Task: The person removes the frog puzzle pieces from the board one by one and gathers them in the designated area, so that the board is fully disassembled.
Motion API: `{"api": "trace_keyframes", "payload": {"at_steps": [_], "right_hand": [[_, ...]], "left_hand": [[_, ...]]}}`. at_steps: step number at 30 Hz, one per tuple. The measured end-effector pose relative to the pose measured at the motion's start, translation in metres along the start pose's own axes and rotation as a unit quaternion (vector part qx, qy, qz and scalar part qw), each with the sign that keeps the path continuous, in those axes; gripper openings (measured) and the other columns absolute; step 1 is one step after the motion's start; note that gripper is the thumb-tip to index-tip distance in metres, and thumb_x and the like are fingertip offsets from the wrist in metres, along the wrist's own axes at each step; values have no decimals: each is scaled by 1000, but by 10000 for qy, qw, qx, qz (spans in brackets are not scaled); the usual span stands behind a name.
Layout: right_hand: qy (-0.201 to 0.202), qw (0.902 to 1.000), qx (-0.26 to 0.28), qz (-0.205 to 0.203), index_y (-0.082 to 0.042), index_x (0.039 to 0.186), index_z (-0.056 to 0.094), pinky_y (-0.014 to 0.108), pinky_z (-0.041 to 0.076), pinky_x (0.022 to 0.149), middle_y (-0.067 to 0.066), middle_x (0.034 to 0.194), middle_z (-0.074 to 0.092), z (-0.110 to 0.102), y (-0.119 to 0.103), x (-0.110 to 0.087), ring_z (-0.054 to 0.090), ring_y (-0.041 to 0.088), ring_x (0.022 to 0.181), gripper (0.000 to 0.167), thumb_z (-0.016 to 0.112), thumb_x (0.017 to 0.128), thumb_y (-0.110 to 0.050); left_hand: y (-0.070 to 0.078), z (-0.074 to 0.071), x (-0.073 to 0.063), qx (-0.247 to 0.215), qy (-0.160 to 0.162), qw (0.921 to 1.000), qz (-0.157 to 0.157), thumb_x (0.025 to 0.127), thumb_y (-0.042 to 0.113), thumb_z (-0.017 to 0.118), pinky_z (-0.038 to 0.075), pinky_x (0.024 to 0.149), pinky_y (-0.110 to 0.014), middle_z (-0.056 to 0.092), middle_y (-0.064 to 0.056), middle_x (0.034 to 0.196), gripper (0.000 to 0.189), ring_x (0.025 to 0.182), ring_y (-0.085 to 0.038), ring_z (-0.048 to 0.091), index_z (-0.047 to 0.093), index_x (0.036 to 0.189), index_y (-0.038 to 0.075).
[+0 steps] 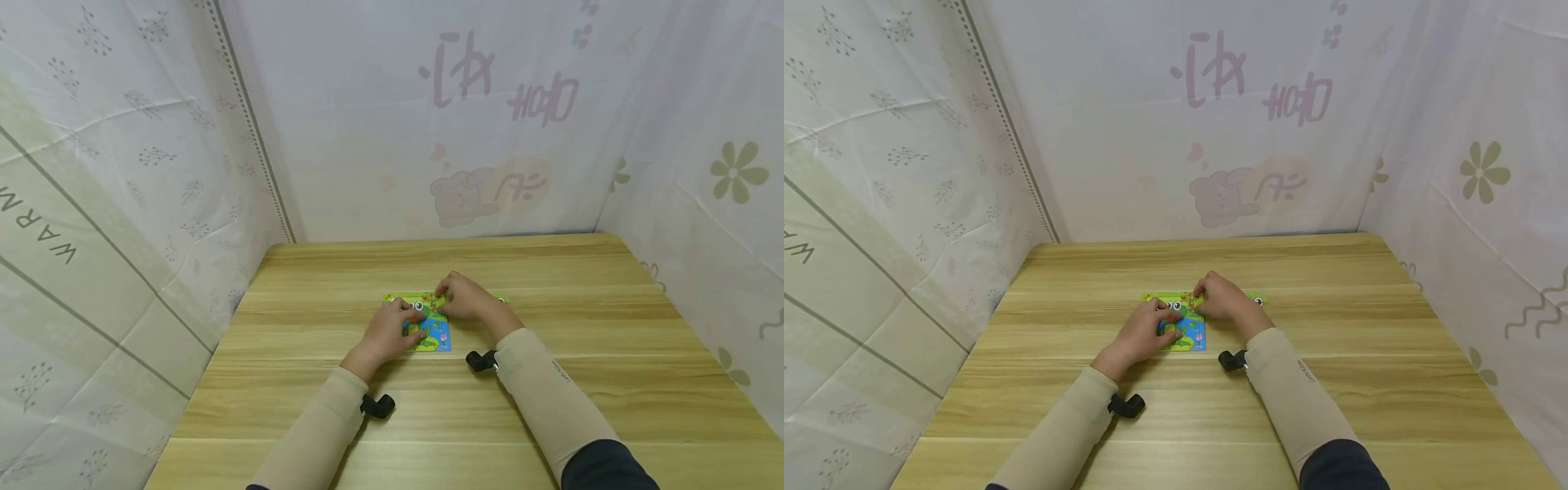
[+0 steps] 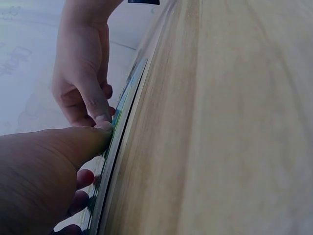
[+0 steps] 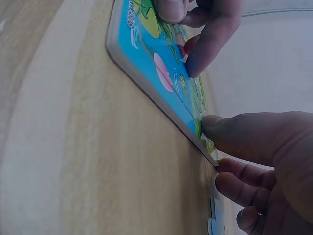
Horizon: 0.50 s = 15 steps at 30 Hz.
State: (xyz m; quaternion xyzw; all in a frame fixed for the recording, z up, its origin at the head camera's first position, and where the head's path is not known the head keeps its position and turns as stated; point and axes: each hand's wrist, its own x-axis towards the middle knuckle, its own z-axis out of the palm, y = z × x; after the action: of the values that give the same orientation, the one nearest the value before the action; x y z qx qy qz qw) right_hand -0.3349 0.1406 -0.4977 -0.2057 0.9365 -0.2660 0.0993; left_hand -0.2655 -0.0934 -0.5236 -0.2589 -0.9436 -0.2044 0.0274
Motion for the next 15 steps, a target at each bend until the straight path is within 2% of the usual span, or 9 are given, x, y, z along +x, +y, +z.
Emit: {"api": "trace_keyframes", "payload": {"at_steps": [9, 15], "right_hand": [[-170, 9997, -157, -59, -9, 119, 72, 37, 50, 87, 6, 120, 55, -1, 1, 3, 54, 21, 92, 31, 82, 92, -21], [-283, 9994, -168, -85, -9, 117, 72, 38, 51, 89, 7, 120, 54, -4, 0, 4, 54, 22, 94, 28, 82, 93, -20]], "left_hand": [[1, 0, 0, 164, -125, 9998, 28, 100, 44, 72, 50, 92, -39, 56, -2, 127, 38, 111, -23, 54, 72, 135, 30], [1, 0, 0, 320, -98, 9994, 84, 100, 44, 71, 49, 93, -40, 56, -3, 127, 39, 111, -24, 54, 71, 137, 31]]}}
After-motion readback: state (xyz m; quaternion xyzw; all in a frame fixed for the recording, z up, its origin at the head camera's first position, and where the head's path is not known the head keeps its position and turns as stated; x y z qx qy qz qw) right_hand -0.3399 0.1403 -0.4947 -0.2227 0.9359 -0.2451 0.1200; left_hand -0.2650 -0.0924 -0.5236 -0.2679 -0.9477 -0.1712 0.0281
